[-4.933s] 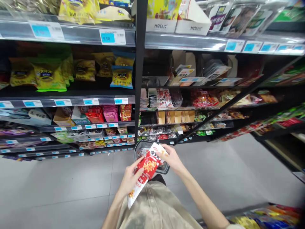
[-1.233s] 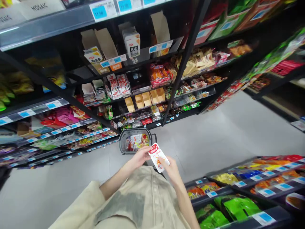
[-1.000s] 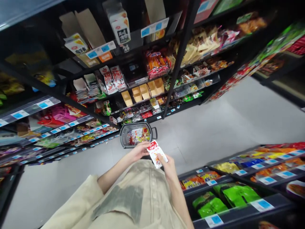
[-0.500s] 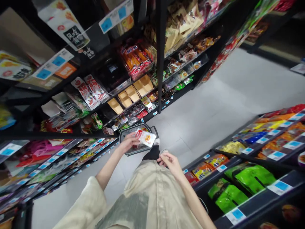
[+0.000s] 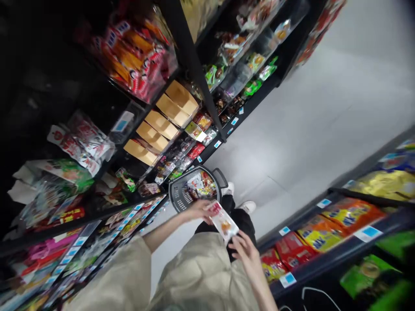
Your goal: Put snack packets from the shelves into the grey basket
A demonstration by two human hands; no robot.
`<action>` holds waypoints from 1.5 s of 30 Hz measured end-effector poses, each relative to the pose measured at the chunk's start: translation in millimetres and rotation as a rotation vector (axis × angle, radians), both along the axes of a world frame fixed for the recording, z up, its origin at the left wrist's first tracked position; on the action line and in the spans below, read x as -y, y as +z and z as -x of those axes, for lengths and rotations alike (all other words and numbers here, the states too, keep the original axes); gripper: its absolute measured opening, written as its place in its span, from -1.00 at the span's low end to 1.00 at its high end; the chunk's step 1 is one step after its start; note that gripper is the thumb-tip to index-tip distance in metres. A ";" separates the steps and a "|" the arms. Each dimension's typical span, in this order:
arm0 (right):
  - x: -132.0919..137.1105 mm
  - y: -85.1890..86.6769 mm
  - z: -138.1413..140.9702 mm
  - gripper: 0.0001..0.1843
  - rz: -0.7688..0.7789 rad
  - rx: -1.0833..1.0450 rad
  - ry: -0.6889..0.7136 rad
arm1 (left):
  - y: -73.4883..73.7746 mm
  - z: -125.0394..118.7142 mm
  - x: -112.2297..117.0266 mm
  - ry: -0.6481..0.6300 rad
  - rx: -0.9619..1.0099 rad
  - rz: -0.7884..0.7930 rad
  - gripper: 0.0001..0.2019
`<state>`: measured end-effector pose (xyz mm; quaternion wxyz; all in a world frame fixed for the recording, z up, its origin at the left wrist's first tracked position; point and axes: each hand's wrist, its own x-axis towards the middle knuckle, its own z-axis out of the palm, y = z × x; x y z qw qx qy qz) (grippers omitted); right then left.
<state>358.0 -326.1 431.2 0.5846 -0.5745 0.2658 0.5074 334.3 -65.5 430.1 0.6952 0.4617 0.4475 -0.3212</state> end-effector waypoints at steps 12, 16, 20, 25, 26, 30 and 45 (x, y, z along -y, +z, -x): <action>12.6 -155.9 54.3 -0.20 0.103 -0.241 -0.001 | -146.2 89.4 43.2 -0.155 -0.211 0.036 -0.37; -9.1 -154.2 47.0 -0.20 0.068 -0.248 -0.004 | -151.7 95.2 29.6 -0.102 -0.200 -0.004 -0.39; -19.7 -145.7 36.4 -0.19 0.045 -0.226 0.003 | -144.4 85.2 26.1 0.004 -0.157 -0.052 -0.47; -20.2 -143.1 22.1 -0.21 0.057 -0.179 -0.002 | -127.7 63.9 24.7 0.135 -0.149 0.016 -0.45; -19.9 -144.8 20.3 -0.21 0.060 -0.180 -0.006 | -126.3 61.4 24.2 0.145 -0.150 0.037 -0.43; -20.8 -154.7 18.0 -0.16 0.069 -0.212 -0.017 | -131.9 60.8 24.4 0.165 -0.157 0.079 -0.36; 23.9 -216.3 44.6 -0.32 0.195 0.052 0.198 | -59.9 -109.7 -138.2 -0.063 0.406 -0.745 -0.57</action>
